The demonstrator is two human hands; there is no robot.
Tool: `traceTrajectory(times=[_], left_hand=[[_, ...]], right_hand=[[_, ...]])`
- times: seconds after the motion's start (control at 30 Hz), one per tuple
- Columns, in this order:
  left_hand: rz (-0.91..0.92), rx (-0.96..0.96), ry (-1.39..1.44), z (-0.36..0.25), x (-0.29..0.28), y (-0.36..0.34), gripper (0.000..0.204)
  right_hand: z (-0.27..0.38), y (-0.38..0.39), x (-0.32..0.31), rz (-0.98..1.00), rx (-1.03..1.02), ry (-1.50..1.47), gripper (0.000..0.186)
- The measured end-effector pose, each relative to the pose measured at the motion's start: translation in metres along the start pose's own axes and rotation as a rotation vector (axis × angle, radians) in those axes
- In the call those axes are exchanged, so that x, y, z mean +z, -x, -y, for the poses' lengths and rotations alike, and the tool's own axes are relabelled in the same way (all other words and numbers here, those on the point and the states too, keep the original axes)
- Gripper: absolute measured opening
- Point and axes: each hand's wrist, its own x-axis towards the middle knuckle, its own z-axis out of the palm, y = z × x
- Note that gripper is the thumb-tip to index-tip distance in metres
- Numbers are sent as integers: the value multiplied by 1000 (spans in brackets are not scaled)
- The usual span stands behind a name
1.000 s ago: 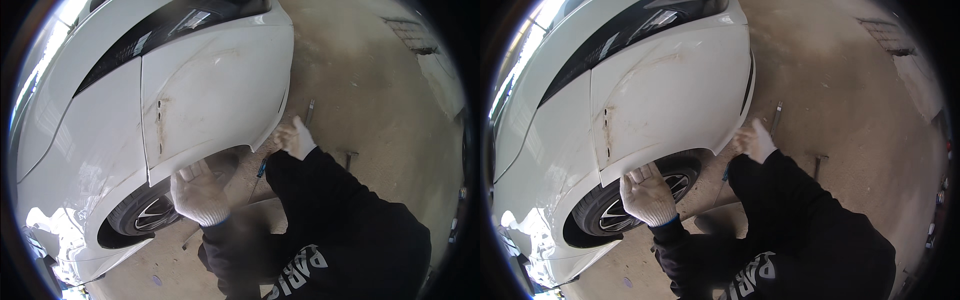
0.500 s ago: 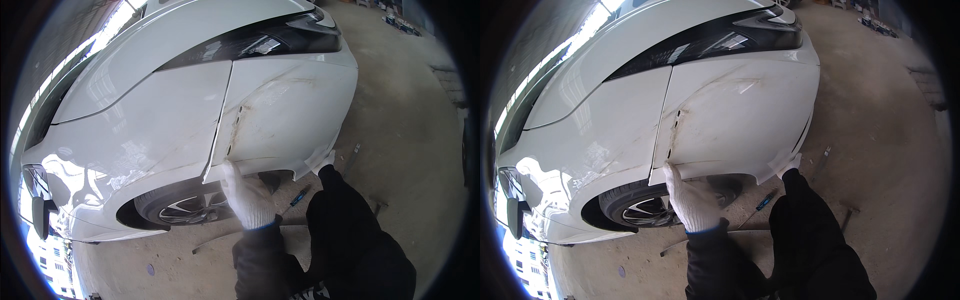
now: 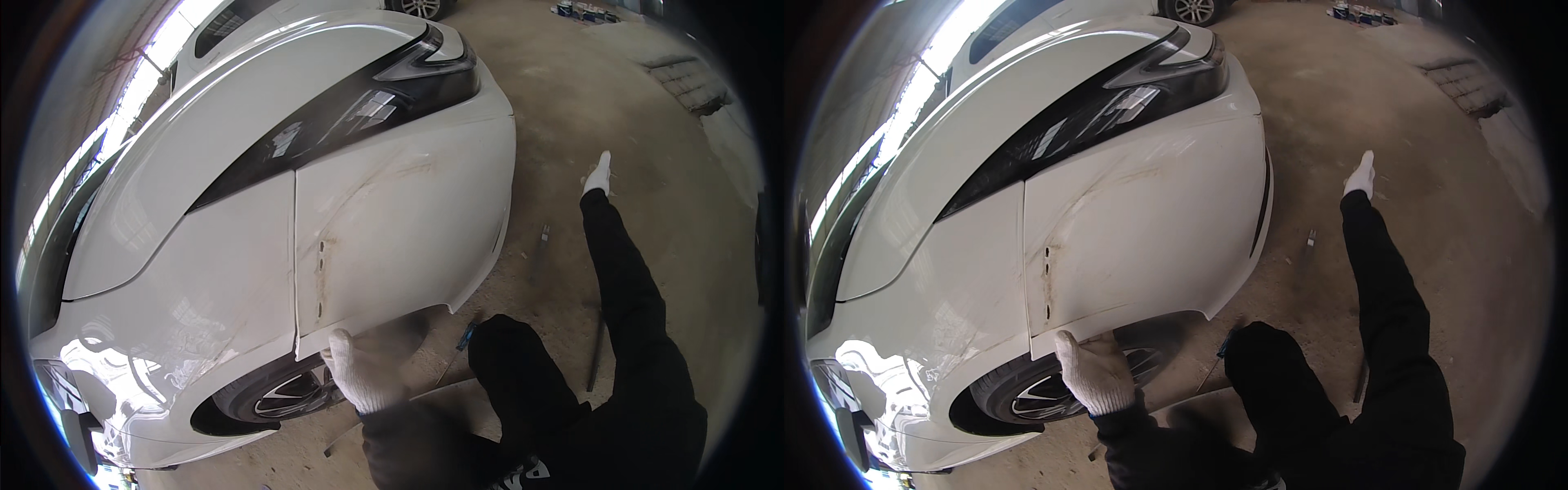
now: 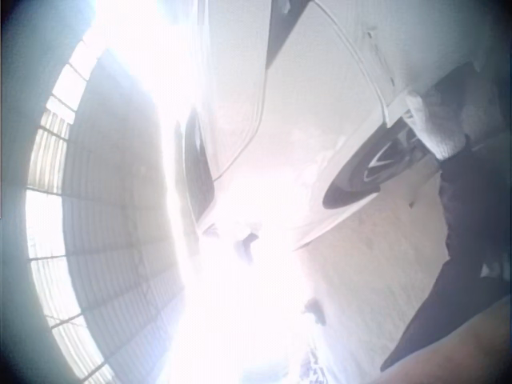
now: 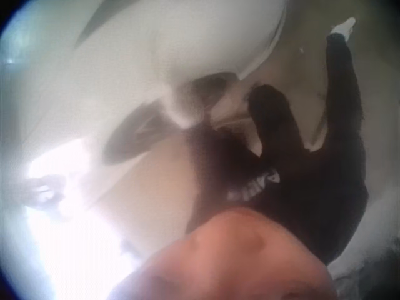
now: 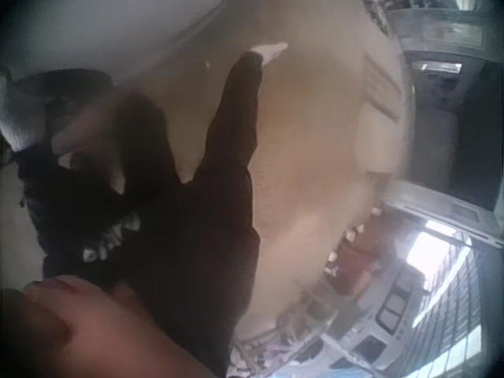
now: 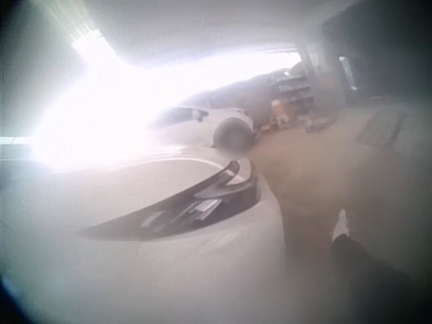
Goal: The person uses a hammer to tap and adjust the front bumper of a white car near the wheel arch, then aligns and presses the bumper into place along the front edge. The person repeatedly checks fitment and taps the panel to seat it.
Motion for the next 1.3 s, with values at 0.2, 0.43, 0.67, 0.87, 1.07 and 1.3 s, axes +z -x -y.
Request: traceTrajectory(times=[0.2, 0.43, 0.67, 0.87, 1.07, 1.3], left_hand=[[26, -15, 17, 9, 5, -23, 51], [-216, 39, -36, 2, 0, -32, 37], [-230, 68, 83, 9, 22, -29, 29], [-131, 101, 289, 4, 22, -36, 31], [-163, 120, 310, 11, 26, -36, 25], [-214, 196, 363, 29, 16, -44, 16]], right_hand=[[129, 75, 124, 542, 34, -165, 86], [65, 106, 161, 878, 2, 141, 98], [133, 44, 125, 633, -23, -41, 96], [78, 92, 179, 828, 154, -41, 84], [109, 210, 138, 642, -898, 375, 56], [150, 509, 111, 1509, -2105, 169, 26]])
